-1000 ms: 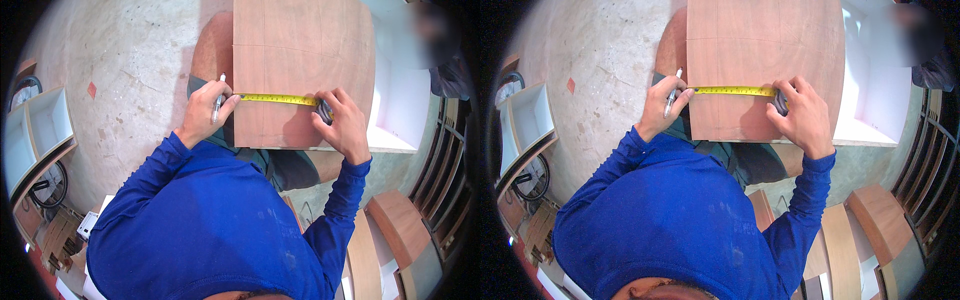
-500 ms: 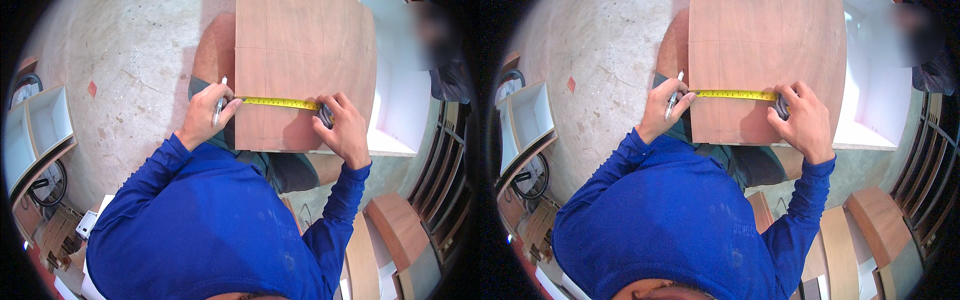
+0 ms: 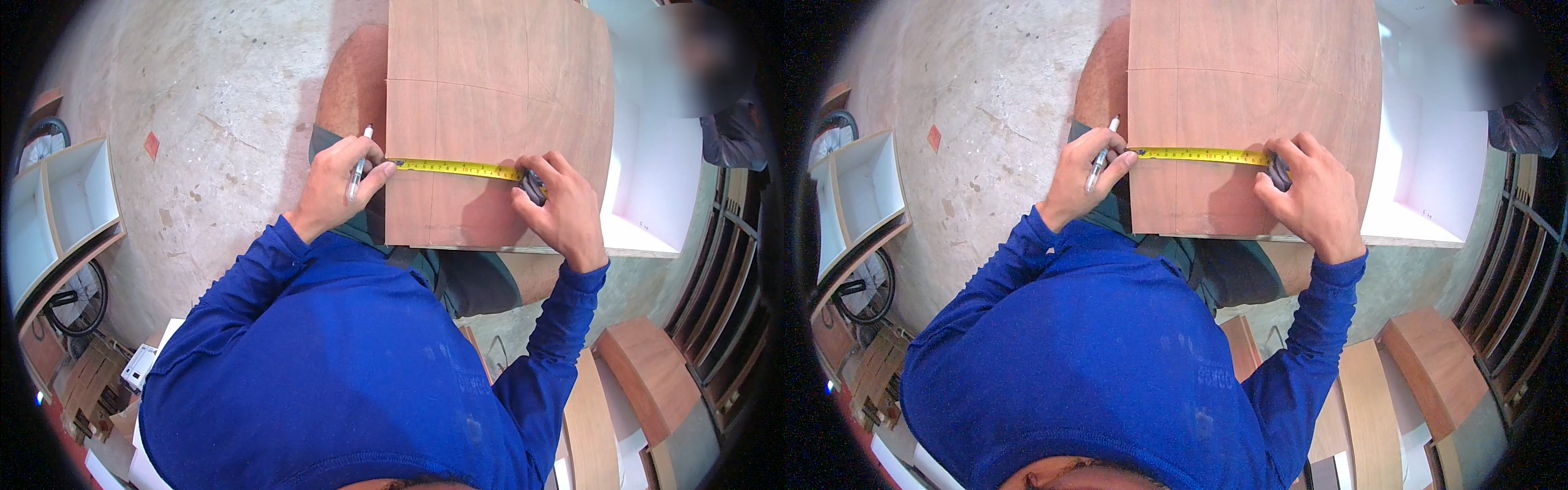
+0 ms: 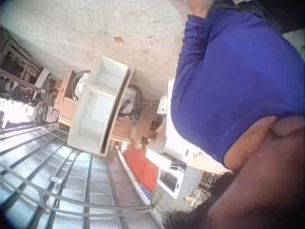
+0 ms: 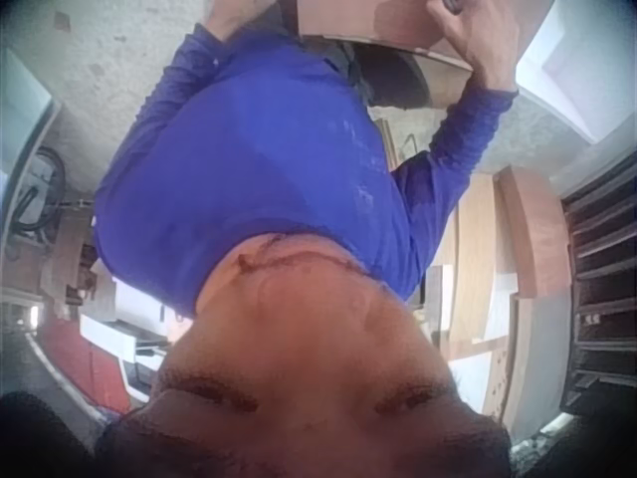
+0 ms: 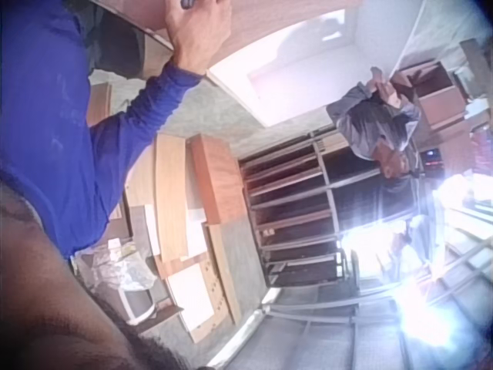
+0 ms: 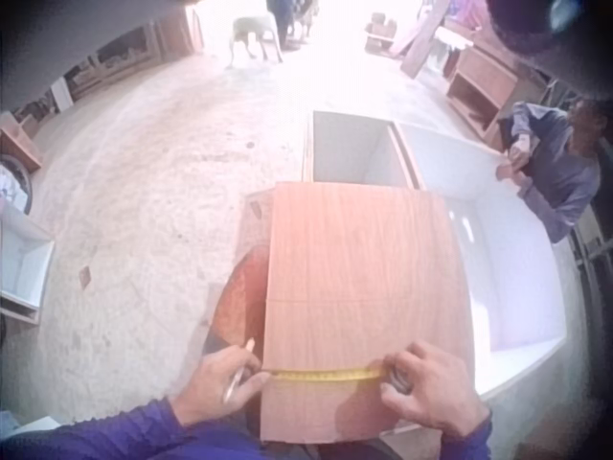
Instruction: The person measures a wooden board with a tape measure and marks it with a pen. They then use a set square to draw straight lines on the board. The person continues to measure and mark the board multiple times.
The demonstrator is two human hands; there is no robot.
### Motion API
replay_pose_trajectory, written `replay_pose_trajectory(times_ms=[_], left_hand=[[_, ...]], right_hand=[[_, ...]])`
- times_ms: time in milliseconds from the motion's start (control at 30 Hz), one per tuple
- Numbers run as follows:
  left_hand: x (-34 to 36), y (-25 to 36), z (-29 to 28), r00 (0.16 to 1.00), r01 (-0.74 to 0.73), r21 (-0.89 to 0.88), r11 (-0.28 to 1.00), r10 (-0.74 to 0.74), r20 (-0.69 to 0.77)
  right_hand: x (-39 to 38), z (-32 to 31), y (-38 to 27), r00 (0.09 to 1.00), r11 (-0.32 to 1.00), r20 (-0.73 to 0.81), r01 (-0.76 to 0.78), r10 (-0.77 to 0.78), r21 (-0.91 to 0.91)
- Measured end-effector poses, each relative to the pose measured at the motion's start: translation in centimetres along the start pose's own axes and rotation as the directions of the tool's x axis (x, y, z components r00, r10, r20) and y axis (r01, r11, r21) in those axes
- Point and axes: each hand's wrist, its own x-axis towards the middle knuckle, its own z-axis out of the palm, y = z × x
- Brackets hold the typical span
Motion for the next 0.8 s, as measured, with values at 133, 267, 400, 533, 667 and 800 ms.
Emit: replay_pose_trajectory(times_ms=[133, 267, 400, 533, 667, 800], left_hand=[[0.28, 0.12, -0.66, 0.999, 0.052, -0.009, 0.999, -0.052, -0.007], [0.55, 0.35, -0.82, 0.999, 0.028, -0.025, 0.999, -0.029, -0.021], [0.58, 0.39, -0.49, 1.000, 0.003, -0.031, 1.000, -0.004, -0.020], [0.53, 0.25, -0.34, 1.000, 0.014, -0.024, 1.000, -0.015, -0.015], [0.43, 0.10, -0.34, 1.000, 0.014, -0.017, 1.000, -0.014, -0.007], [0.41, -0.05, -0.21, 1.000, -0.013, -0.014, 1.000, 0.013, -0.010]], right_hand=[[0.09, -0.19, 0.03, 1.000, 1.000, 0.019, 0.000, 0.000, 0.004], [0.17, -0.34, 0.00, 1.000, 1.000, 0.019, 0.004, -0.004, 0.019], [0.18, -0.42, -0.06, 0.998, 0.999, 0.048, -0.038, 0.038, 0.014], [0.13, -0.40, 0.01, 1.000, 0.999, 0.019, -0.007, 0.006, 0.046], [0.19, -0.41, 0.15, 1.000, 1.000, 0.021, 0.005, -0.006, 0.029], [0.24, -0.35, 0.14, 0.999, 1.000, 0.032, -0.010, 0.009, 0.013]])
